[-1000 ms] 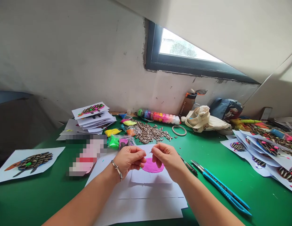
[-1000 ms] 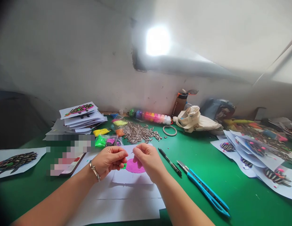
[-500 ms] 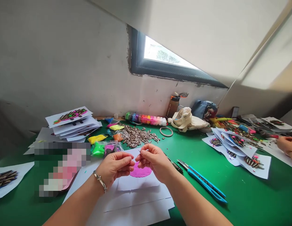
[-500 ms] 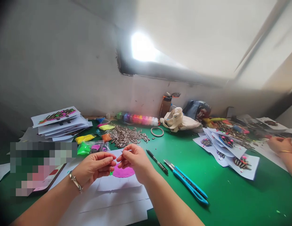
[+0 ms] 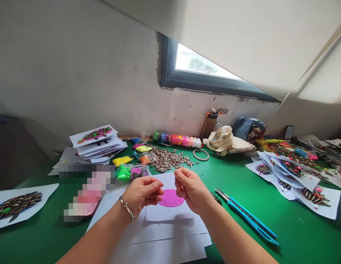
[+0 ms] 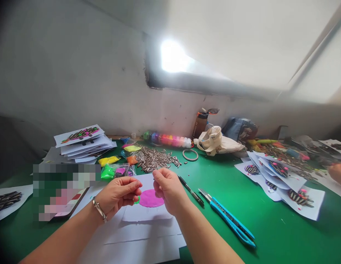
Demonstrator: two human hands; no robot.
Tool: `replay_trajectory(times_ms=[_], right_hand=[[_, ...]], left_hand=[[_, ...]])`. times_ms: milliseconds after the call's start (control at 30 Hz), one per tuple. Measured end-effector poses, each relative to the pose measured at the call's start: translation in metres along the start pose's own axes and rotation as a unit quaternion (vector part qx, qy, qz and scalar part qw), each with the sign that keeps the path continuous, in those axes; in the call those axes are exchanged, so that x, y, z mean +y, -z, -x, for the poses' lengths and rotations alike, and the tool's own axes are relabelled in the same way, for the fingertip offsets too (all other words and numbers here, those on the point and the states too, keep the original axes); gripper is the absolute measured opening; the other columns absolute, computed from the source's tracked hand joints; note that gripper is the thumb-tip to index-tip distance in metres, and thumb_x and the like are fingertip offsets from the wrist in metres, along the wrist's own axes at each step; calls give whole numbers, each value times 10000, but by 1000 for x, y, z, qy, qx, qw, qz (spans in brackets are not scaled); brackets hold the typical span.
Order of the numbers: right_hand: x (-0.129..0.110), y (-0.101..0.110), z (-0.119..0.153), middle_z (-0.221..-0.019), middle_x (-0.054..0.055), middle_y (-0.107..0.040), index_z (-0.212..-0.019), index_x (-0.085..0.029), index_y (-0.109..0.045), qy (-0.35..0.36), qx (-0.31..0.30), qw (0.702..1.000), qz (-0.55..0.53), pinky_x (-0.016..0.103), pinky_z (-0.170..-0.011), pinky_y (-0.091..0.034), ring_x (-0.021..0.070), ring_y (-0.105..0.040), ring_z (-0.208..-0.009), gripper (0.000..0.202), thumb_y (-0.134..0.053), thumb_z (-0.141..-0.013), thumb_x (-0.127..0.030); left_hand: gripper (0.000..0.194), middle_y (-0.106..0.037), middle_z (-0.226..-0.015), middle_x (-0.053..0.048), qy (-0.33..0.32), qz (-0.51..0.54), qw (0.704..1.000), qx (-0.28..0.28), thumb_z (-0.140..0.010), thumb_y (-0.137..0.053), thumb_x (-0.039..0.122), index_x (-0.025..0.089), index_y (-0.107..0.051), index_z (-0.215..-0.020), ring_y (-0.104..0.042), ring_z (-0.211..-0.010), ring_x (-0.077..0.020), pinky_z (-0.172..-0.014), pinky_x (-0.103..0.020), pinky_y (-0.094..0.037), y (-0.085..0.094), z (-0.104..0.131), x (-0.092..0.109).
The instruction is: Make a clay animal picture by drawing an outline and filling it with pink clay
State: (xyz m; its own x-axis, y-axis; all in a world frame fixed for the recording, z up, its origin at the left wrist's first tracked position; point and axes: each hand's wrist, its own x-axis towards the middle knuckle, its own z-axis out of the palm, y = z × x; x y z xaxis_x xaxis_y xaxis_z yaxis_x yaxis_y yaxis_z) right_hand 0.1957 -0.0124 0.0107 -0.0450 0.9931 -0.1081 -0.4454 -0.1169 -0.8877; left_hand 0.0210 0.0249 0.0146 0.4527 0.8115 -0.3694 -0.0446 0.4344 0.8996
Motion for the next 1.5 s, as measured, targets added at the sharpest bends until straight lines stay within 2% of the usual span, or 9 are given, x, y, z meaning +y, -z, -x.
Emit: replay_trajectory(times_ms=[200, 433, 533, 667, 800, 900, 1033, 1233, 1500], right_hand=[[-3, 1, 0, -579, -24, -598, -746, -183, -476, -14, 5, 1000, -18, 183, -472, -327, 56, -456, -450, 314, -739, -726, -354], [-2, 1, 1, -772, 43, -686, -976, -171, -567, -9, -13, 1000, -25, 248, -629, -467, 114, -606, -618, 364, -765, -687, -268], [0, 1, 0, -723, 49, -671, -836, -126, -622, -6, -19, 1000, 21, 218, -552, -440, 103, -590, -563, 283, -737, -713, -353], [-3, 0, -4, -503, -18, -570, -681, -135, -596, 17, 24, 994, 103, 184, -397, -276, 51, -433, -386, 300, -676, -752, -415], [-12, 3, -2, -623, 10, -642, -776, -149, -615, 22, 24, 990, 136, 214, -495, -391, 92, -541, -495, 230, -716, -710, -344], [-8, 10, 6, -743, 53, -680, -921, -138, -649, 11, 30, 988, 149, 272, -617, -456, 139, -606, -618, 319, -744, -678, -322], [13, 22, 15, -728, 64, -668, -850, -117, -663, -4, 89, 985, 149, 267, -581, -437, 131, -576, -579, 342, -732, -685, -408], [27, 29, 13, -565, 8, -595, -627, -144, -596, -6, 58, 970, 235, 226, -491, -342, 90, -474, -479, 342, -642, -770, -452], [17, 33, 14, -741, 57, -681, -909, -134, -663, -25, 79, 978, 192, 282, -652, -458, 158, -601, -651, 340, -724, -689, -387]], left_hand=[[397, -668, -608, -9, -4, 4, 1000, 5, -556, -841, 437, 139, -631, -714, -597, -501, -99, -503, -201, -448, 1, -1, -2], [399, -689, -681, -19, -10, 29, 1000, -4, -574, -847, 392, 141, -675, -832, -632, -592, -121, -597, -241, -507, 3, -2, -3], [409, -681, -656, -19, -8, 25, 1000, -6, -554, -850, 425, 131, -673, -776, -621, -561, -112, -573, -230, -503, 3, -2, -2], [437, -629, -548, 13, -11, 27, 1000, -1, -520, -854, 466, 123, -647, -693, -549, -443, -64, -460, -171, -429, 2, -2, 1], [450, -636, -565, 18, -16, 35, 999, 0, -494, -867, 452, 129, -653, -724, -560, -470, -60, -490, -167, -444, 2, -2, 1], [484, -684, -665, -10, -17, 35, 999, 2, -486, -874, 437, 136, -675, -810, -623, -572, -95, -569, -200, -492, 3, -2, -1], [444, -681, -629, -31, -28, 22, 999, 8, -506, -855, 460, 119, -672, -725, -620, -527, -109, -527, -214, -481, 5, -2, -6], [488, -633, -502, -33, -32, 0, 999, 26, -472, -832, 540, 115, -633, -603, -548, -391, -98, -387, -198, -382, 5, -8, -11], [499, -695, -663, -30, -62, -6, 994, 89, -449, -863, 479, 130, -686, -759, -642, -582, -131, -563, -232, -512, 29, -2, 13]])
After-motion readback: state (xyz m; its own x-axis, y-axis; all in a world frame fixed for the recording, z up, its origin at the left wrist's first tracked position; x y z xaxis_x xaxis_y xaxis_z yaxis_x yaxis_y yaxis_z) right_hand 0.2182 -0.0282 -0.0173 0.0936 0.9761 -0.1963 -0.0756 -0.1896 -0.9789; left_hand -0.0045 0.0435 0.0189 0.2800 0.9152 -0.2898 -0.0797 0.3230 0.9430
